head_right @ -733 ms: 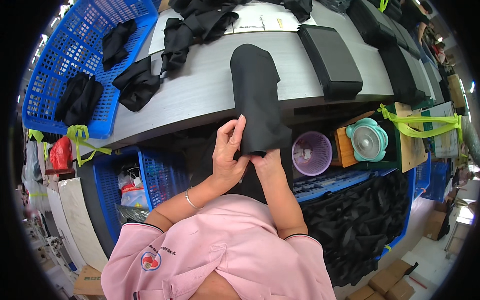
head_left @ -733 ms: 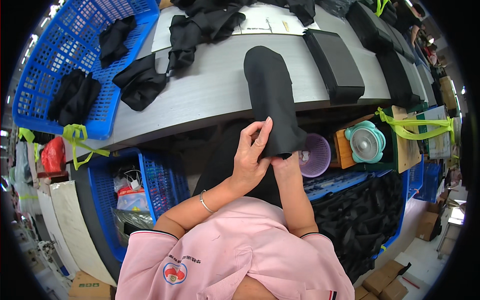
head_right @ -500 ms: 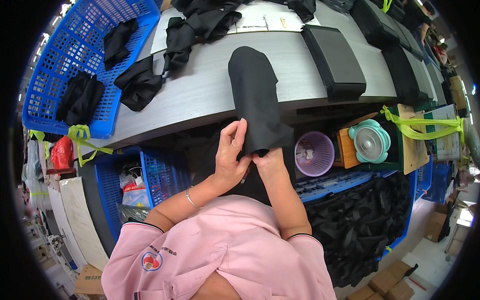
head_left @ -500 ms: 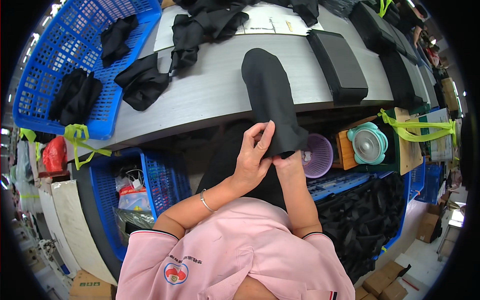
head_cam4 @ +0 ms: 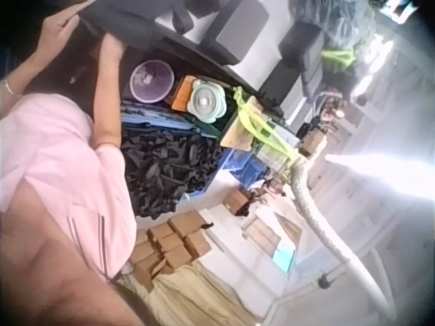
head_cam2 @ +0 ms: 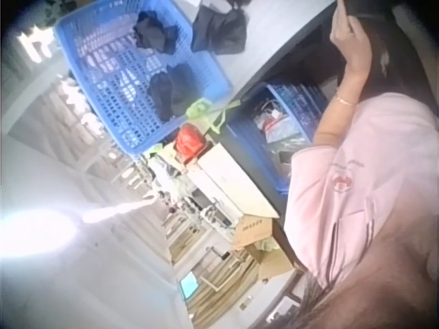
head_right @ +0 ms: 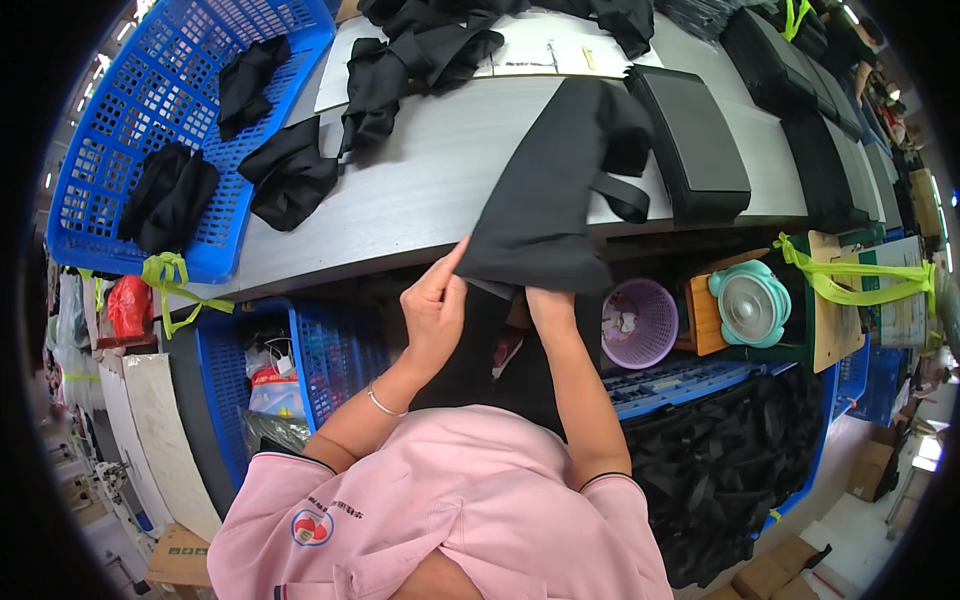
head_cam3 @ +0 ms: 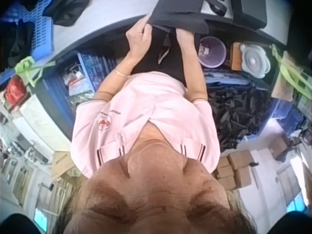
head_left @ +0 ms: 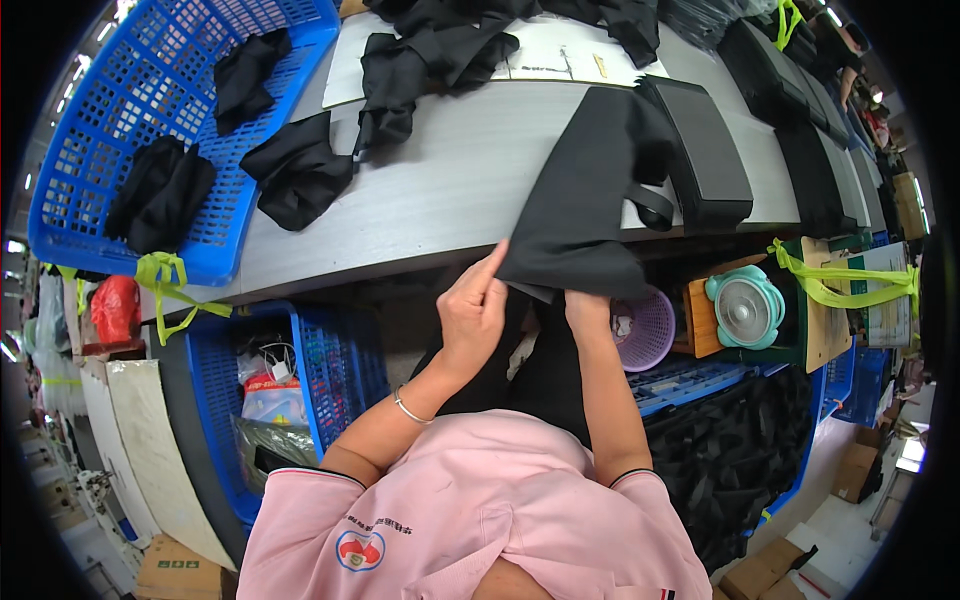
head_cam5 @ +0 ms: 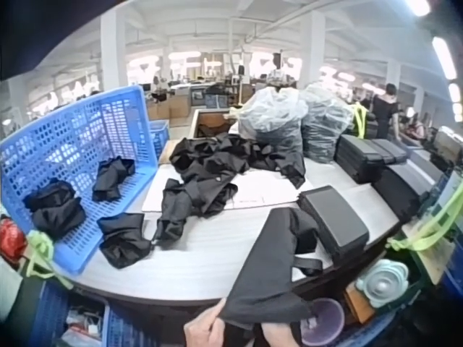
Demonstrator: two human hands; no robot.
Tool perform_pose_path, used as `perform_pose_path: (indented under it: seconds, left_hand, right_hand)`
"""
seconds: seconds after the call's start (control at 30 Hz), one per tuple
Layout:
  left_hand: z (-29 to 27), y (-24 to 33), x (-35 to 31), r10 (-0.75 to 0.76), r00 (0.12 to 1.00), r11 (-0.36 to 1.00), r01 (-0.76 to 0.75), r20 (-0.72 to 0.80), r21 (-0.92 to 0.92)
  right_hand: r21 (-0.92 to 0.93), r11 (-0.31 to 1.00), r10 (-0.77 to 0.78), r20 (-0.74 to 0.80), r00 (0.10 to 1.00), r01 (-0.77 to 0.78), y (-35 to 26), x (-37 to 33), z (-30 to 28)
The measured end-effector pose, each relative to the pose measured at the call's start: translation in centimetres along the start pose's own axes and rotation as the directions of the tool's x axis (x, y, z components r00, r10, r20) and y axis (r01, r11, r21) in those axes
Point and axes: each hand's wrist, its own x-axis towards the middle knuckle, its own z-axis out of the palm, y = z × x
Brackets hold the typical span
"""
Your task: The person is inspecting and folding black fabric pieces at a production table in a manufacturing environment.
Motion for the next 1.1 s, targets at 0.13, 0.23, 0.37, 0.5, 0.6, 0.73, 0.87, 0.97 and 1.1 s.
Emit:
perform_pose_path:
  seconds: [0.13,0.23,0.37,0.5,0.6,0.73,0.87,0.97,1.1]
  left_hand:
    - [-0.9,-4.4,-1.0,-0.351,0.936,0.901,0.347,0.031,-0.262]
    - [1.3,-5.6,-2.2,-0.425,0.883,0.761,0.468,0.199,-0.449]
    - [2.6,-4.2,-2.6,-0.475,0.817,0.598,0.572,0.326,-0.561]
    - [3.0,-4.4,-3.0,-0.461,0.843,0.699,0.537,0.276,-0.472]
    - [2.6,-4.4,-3.3,-0.362,0.857,0.724,0.506,0.367,-0.468]
    - [3.7,-5.5,-3.9,-0.432,0.835,0.652,0.55,0.34,-0.521]
    - [3.4,-6.0,-3.4,-0.539,0.721,0.617,0.69,0.435,-0.379]
    - [3.3,-6.4,-3.2,-0.566,0.777,0.594,0.615,0.275,-0.519]
    - [0.6,-4.6,-2.7,-0.371,0.917,0.9,0.317,-0.145,-0.298]
  right_hand:
    - [-0.512,0.848,0.099,0.402,0.911,0.134,-2.3,0.5,-0.2]
    - [-0.792,0.313,-0.025,0.545,0.838,0.524,-1.1,-0.4,1.4]
    - [-0.867,0.181,-0.069,0.46,0.885,0.465,-2.3,-1.0,3.6]
    - [-0.844,0.133,-0.09,0.512,0.854,0.52,-6.6,-2.0,6.1]
    - [-0.816,0.202,0.056,0.562,0.825,0.542,-6.4,-2.9,6.4]
    - [-0.806,0.046,-0.164,0.576,0.8,0.59,-5.9,-0.9,6.1]
    - [-0.798,0.039,0.066,0.603,0.795,0.602,0.2,-1.6,4.1]
    - [-0.834,0.115,0.085,0.549,0.831,0.539,-0.7,-1.5,5.4]
    - [-0.878,0.028,0.234,0.471,0.851,0.478,-1.6,-3.4,6.3]
